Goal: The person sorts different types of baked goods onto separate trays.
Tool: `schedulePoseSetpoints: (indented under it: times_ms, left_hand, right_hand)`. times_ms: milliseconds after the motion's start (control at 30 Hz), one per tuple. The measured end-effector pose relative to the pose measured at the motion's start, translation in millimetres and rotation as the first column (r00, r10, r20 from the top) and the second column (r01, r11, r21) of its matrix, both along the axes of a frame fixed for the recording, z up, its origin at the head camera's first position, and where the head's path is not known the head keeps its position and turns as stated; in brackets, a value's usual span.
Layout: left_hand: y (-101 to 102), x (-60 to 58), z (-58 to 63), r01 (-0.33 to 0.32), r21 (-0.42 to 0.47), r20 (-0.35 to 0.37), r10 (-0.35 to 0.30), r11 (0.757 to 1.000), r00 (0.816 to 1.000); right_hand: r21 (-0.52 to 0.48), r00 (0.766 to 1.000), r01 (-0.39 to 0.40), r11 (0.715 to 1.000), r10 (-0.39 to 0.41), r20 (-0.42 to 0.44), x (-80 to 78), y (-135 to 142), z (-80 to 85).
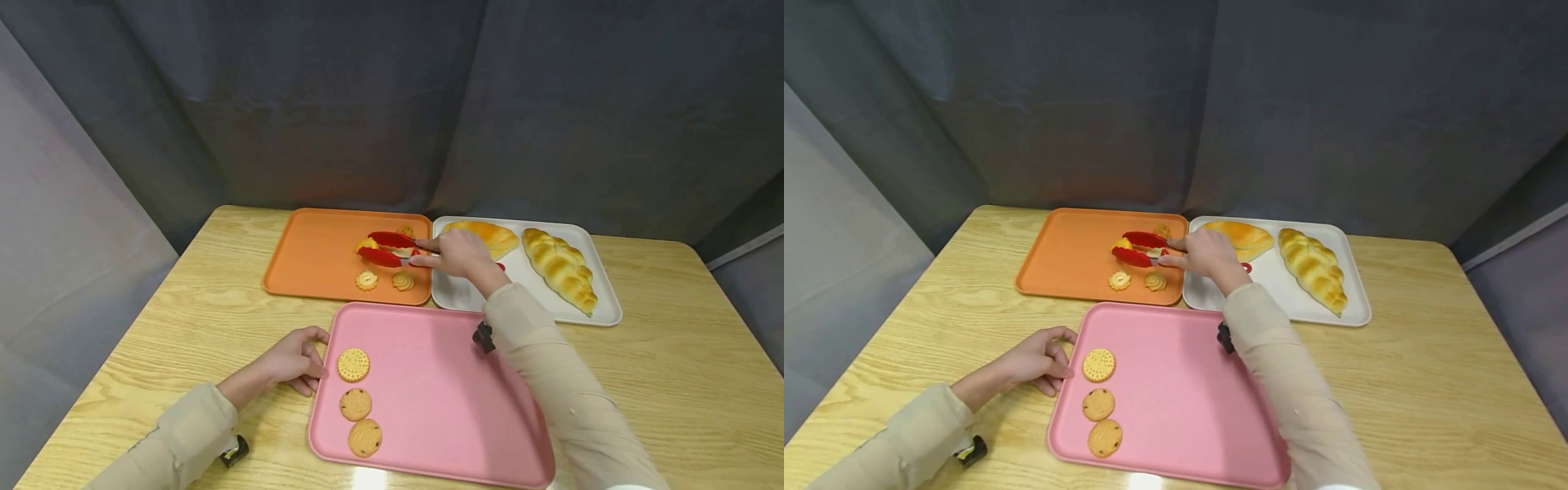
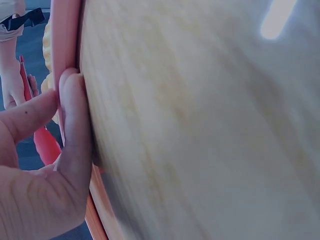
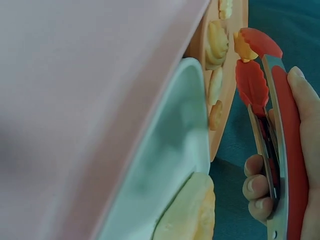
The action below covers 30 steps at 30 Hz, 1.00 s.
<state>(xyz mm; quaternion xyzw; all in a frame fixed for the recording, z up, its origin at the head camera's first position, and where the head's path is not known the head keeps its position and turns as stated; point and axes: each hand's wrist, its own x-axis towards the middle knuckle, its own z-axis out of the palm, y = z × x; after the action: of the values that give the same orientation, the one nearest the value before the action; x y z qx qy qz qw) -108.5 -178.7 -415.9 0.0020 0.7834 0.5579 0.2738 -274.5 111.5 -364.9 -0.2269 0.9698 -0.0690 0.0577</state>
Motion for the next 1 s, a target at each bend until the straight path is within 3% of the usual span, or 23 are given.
schedulePoseSetpoints:
  times_ms: [567, 1000]
  left_hand:
    - [-0.1, -0.3, 1.3, -0.004, -0.003, 0.004, 0.004, 1.000, 1.000]
    - [0.4, 1.1, 3.7, 0.003, 0.007, 0.001, -0.003, 1.000, 1.000]
  right_hand:
    - [-0.001, 0.999, 0.021, 1.000, -0.021, 0.031, 1.1, -0.9, -7.6]
    - [-0.076, 0.997, -0.032, 0.997, 0.027, -0.075, 18.1, 7.3, -0.8]
